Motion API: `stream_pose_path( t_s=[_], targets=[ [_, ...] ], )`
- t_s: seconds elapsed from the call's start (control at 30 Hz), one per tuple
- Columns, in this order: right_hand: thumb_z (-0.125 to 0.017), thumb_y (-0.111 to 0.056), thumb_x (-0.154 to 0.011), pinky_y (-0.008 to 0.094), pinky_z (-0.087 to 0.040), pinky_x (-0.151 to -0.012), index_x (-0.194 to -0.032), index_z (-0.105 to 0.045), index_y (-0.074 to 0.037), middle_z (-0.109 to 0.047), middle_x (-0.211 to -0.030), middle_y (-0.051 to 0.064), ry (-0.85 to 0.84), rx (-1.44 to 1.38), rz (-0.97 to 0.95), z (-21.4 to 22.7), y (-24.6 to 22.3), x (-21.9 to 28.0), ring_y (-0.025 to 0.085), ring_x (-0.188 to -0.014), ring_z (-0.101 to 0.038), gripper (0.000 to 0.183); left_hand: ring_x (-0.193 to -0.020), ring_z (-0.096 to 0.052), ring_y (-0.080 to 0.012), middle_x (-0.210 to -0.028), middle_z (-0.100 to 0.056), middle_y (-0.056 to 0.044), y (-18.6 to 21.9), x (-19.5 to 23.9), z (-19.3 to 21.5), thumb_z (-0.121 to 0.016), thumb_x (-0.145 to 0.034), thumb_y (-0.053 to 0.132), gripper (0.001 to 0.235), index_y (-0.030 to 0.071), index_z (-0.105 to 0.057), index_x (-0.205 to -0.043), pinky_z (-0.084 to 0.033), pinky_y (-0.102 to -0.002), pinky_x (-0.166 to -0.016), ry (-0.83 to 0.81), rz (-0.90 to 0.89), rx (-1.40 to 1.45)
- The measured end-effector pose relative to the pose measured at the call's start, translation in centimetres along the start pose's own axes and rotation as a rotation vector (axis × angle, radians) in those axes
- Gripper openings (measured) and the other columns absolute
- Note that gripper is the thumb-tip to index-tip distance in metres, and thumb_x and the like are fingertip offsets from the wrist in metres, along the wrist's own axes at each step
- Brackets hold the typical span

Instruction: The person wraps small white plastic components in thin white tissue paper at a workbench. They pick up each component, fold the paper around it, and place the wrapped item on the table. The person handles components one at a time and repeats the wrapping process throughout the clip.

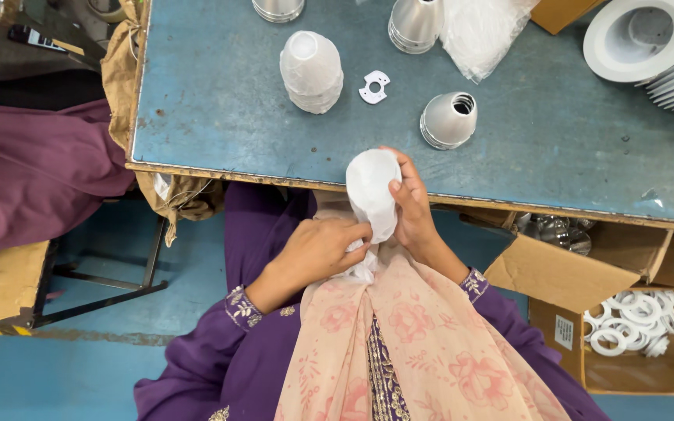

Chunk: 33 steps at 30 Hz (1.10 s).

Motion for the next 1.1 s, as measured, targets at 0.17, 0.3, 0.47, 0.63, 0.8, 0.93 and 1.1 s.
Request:
stream_pose_path(
  t_s=[0.17, 0.3, 0.47, 0.63, 0.8, 0.93, 1.1],
  targets=[
    [-0.063, -0.031, -0.102, 0.038, -0.05, -0.107, -0.148, -0.045, -0.002, -0.06, -0.133, 0.013, 0.034, -0.094, -0.001, 0.4, 0.6, -0.3, 0.022, -0.122, -0.06, 0.058, -0.077, -0.068, -0.0258, -0.081, -0.066, -0.004, -1.6, 0.5, -1.9, -0.064, -0.089, 0.026, 0.015, 0.014, -0.063, -0.097, -0.05, -0.043, -0.059, 0.034, 0.074, -0.002],
    [-0.06, -0.034, -0.102, 0.039, -0.05, -0.109, -0.149, -0.044, -0.002, -0.058, -0.137, 0.013, 0.099, -0.148, 0.042, 0.5, -0.1, -0.8, 0.023, -0.126, -0.06, 0.06, -0.081, -0.07, -0.0284, -0.086, -0.07, -0.006, -2.9, 1.3, -0.3, -0.067, -0.087, 0.029, 0.019, 0.016, -0.067, -0.1, -0.052, -0.043, -0.062, 0.113, 0.141, 0.068],
    [-0.059, -0.032, -0.102, 0.04, -0.046, -0.113, -0.153, -0.038, -0.003, -0.055, -0.141, 0.013, -0.038, -0.021, 0.083, -1.6, -2.1, -1.0, 0.023, -0.13, -0.057, 0.062, -0.086, -0.077, -0.029, -0.098, -0.076, -0.01, -6.4, 2.1, 3.1, -0.071, -0.089, 0.047, 0.047, 0.015, -0.061, -0.122, -0.058, -0.04, -0.071, 0.232, 0.412, 0.32],
    [-0.049, -0.047, -0.107, 0.037, -0.042, -0.115, -0.16, -0.031, -0.002, -0.054, -0.144, 0.014, -0.081, 0.112, -0.018, -4.5, -1.1, -0.1, 0.022, -0.133, -0.054, 0.073, -0.087, -0.073, -0.0366, -0.103, -0.073, -0.021, -6.1, 0.6, 3.3, -0.081, -0.073, 0.049, 0.1, 0.012, -0.032, -0.152, -0.056, -0.042, -0.072, 0.217, 0.417, 0.192],
    [-0.041, -0.061, -0.105, 0.037, -0.04, -0.12, -0.164, -0.026, -0.004, -0.047, -0.159, 0.013, -0.137, 0.357, 0.039, -6.2, -2.4, 0.9, 0.023, -0.141, -0.051, 0.083, -0.111, -0.073, -0.0369, -0.121, -0.072, -0.023, -4.7, 0.0, 2.9, -0.07, -0.096, 0.036, 0.067, 0.01, -0.041, -0.15, -0.056, -0.04, -0.092, 0.331, 0.154, 0.565],
    [-0.068, -0.044, -0.096, 0.036, -0.04, -0.117, -0.155, -0.033, 0.001, -0.045, -0.154, 0.018, -0.131, 0.953, 0.436, -7.7, -5.8, 2.9, 0.026, -0.14, -0.049, 0.082, -0.102, -0.076, -0.0343, -0.108, -0.076, -0.02, -7.7, 0.7, 1.4, -0.059, -0.099, 0.031, 0.049, 0.012, -0.049, -0.143, -0.058, -0.038, -0.086, 0.354, 0.447, 0.543],
    [-0.082, -0.007, -0.086, 0.027, -0.058, -0.089, -0.116, -0.065, 0.0, -0.068, -0.116, 0.011, 0.078, 1.035, 0.412, -4.1, -6.1, 3.9, 0.014, -0.102, -0.07, 0.036, -0.099, -0.074, -0.0337, -0.106, -0.075, -0.021, -9.4, 1.5, 1.2, -0.057, -0.098, 0.028, 0.045, 0.01, -0.054, -0.139, -0.056, -0.039, -0.084, 0.398, 0.512, 0.458]
  ],
)
Point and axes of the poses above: each hand's wrist, its own x-axis away from the middle knuckle, its own z-axis out of the back of the hand, y = z × x, the point moved 10 cm from there along -x, towards the middle knuckle
